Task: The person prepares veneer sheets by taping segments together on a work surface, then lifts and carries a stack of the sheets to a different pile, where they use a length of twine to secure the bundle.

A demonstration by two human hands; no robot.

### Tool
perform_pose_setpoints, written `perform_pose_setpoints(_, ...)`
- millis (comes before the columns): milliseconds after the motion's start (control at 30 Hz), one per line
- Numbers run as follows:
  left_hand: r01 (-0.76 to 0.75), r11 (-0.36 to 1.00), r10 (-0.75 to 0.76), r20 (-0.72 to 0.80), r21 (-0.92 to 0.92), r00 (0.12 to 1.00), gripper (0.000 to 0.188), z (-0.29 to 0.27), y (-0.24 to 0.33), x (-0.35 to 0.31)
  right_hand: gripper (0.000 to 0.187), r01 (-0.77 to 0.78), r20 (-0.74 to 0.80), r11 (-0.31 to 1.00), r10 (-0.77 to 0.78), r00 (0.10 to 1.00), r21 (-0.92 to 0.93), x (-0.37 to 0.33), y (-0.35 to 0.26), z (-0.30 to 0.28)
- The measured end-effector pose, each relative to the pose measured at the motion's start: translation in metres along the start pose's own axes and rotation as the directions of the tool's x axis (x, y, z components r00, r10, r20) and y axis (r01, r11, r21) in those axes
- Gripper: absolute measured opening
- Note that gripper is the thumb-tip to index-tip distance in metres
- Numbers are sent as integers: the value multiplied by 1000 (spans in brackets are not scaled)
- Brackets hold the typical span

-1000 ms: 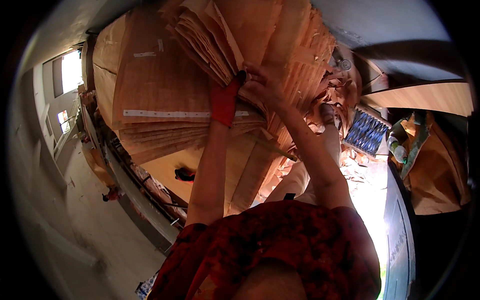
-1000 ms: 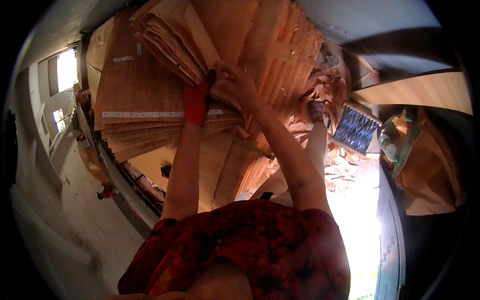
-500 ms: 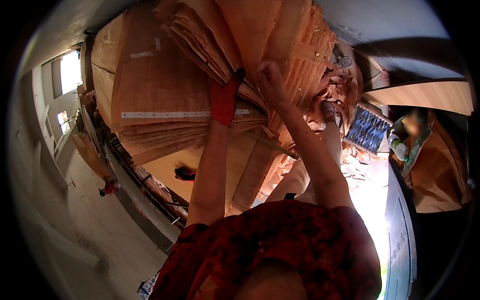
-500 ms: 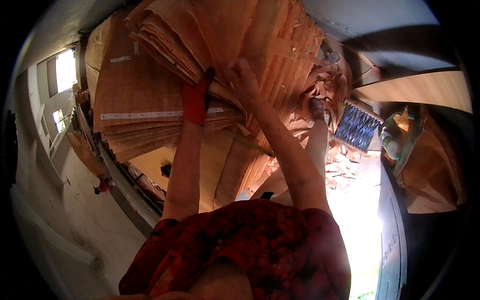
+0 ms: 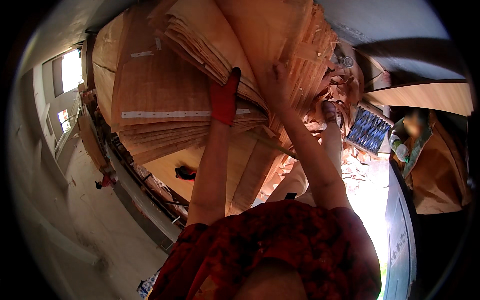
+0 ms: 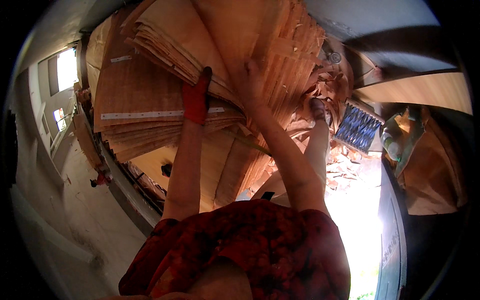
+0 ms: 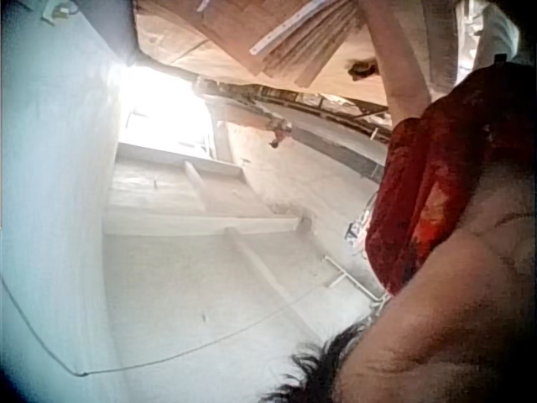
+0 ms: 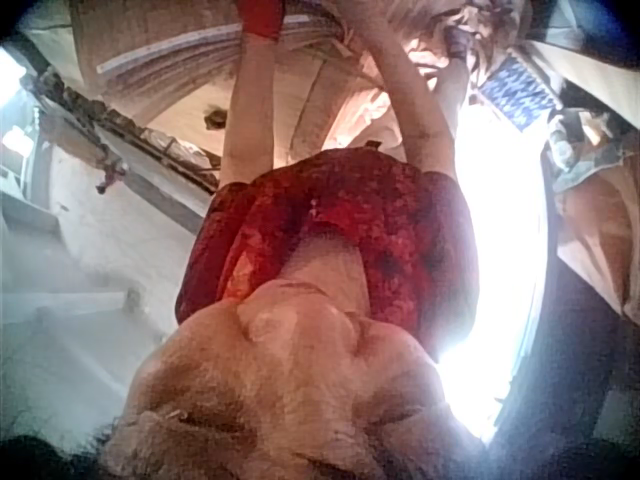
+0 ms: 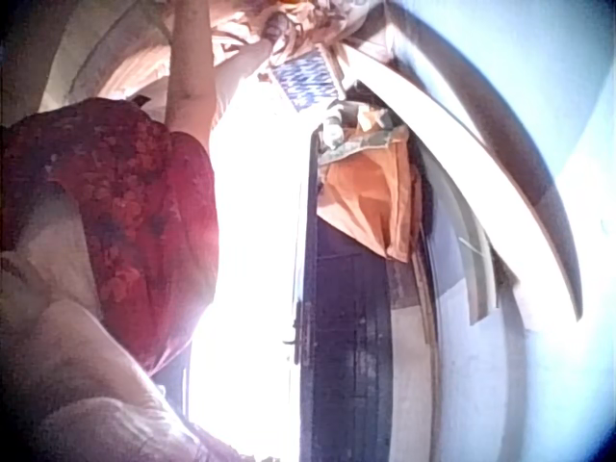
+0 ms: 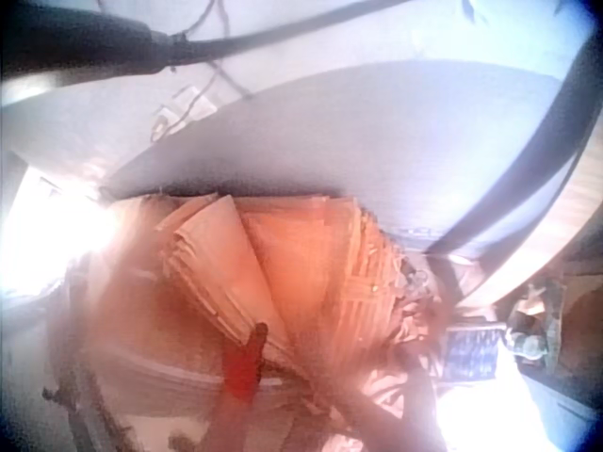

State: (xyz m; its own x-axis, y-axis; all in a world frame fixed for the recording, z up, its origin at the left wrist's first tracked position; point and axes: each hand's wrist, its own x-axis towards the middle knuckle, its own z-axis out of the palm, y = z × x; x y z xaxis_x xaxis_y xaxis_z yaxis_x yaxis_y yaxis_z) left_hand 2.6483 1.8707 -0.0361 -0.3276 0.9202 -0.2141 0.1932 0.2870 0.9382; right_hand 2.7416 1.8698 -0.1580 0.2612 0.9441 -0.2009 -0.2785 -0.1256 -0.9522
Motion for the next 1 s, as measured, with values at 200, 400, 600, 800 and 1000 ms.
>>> perform_pose_setpoints(200, 58, 998, -58, -56, -3, 997, 49, -6, -2, 1, 51, 356, 238, 913, -307, 921, -198, -2, -30, -12)
perform_pose_setpoints(400, 56, 991, -55, 10, -119, 998, 56, 1, 2, 0, 60, -272, 543, 940, 122, 831, 205, -12, -18, -10)
perform_pose_setpoints(600, -17, 992, 17, -3, -129, 1000, 47, 2, 1, -2, 52, -352, 528, 906, 185, 829, 236, -10, -23, -11)
perform_pose_setpoints(800, 21, 991, -17, 32, -131, 999, 50, -2, -2, -2, 43, -247, 520, 933, 79, 850, 261, -8, -19, -17)
perform_pose_setpoints(1000, 6, 998, -5, 21, -70, 1000, 51, 4, 3, -3, 35, -138, 372, 955, 32, 928, 261, -13, -9, -13)
